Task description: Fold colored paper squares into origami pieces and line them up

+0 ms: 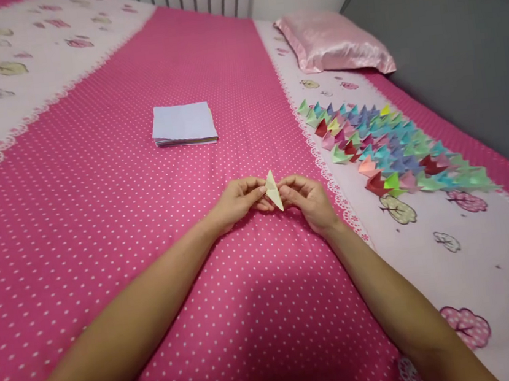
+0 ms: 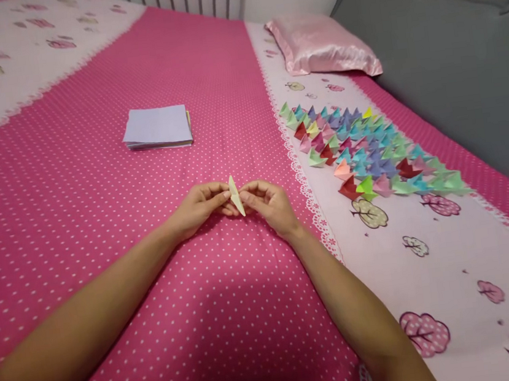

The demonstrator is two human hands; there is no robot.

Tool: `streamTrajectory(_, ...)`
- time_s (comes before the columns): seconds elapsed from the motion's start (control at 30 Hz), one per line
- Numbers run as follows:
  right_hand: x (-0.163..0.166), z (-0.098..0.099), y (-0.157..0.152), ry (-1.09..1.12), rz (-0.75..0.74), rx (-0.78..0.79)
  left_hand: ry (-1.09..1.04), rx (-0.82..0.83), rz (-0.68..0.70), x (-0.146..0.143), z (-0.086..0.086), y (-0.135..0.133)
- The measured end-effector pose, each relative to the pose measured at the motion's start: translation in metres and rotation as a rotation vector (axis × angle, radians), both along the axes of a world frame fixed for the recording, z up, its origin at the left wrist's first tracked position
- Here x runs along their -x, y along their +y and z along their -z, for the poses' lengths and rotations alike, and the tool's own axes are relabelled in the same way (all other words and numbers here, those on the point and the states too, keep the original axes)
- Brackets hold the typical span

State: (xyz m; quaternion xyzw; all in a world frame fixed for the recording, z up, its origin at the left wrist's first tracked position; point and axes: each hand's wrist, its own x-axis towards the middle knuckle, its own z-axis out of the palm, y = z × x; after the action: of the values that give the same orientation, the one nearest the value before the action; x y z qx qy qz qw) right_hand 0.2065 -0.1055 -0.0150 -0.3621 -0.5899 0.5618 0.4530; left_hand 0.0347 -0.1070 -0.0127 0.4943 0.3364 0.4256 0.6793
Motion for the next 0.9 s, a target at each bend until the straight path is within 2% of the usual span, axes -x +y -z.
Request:
streamTrajectory(0.43, 0.003, -0.005, -0.004, 0.019, -0.018, 0.094, -0.006, 0.037, -0.01, -0.002, -0.008, -0.004)
streamTrajectory(0.67, 0.002, -0.004, -0.003, -0.02, 0.012, 0.018, -0.01, -0.02, -0.026, 0.0, 0.001, 0.0)
streamTrajectory(0.9, 0.004, -0.004, -0.002, 0.01, 0.079, -0.013, 0.073, -0.037, 0.03, 0.001, 0.002, -0.001)
